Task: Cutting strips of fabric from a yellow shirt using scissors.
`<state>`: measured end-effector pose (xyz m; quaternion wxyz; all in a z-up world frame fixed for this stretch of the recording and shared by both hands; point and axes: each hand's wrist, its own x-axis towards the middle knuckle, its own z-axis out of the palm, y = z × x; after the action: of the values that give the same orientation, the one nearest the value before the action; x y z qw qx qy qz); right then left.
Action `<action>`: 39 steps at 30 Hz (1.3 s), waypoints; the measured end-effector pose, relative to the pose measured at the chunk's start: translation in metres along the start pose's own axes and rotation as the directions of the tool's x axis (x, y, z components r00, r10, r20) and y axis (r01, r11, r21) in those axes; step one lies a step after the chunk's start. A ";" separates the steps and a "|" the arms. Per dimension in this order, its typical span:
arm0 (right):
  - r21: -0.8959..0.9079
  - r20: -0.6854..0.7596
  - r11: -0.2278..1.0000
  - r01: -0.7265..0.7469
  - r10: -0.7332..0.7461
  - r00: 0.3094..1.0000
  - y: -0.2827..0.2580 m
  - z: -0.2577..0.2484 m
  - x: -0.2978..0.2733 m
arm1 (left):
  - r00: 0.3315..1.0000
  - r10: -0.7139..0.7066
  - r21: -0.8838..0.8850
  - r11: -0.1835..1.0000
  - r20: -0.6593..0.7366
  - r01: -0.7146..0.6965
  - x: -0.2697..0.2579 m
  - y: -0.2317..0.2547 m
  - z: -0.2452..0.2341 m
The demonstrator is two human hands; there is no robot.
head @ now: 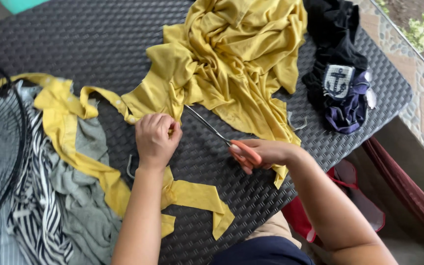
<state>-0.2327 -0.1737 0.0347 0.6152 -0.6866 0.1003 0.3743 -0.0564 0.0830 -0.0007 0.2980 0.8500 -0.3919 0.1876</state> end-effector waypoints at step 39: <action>-0.076 -0.032 0.993 -0.087 0.085 0.996 -0.065 0.024 0.041 | 0.881 -0.471 0.138 0.876 0.049 0.461 -0.059 0.001 0.010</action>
<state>-0.1751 -0.1237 0.0596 0.5700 -0.7103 0.1240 0.3940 -0.0935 0.1091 -0.0403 0.2657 0.9428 -0.1751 0.0991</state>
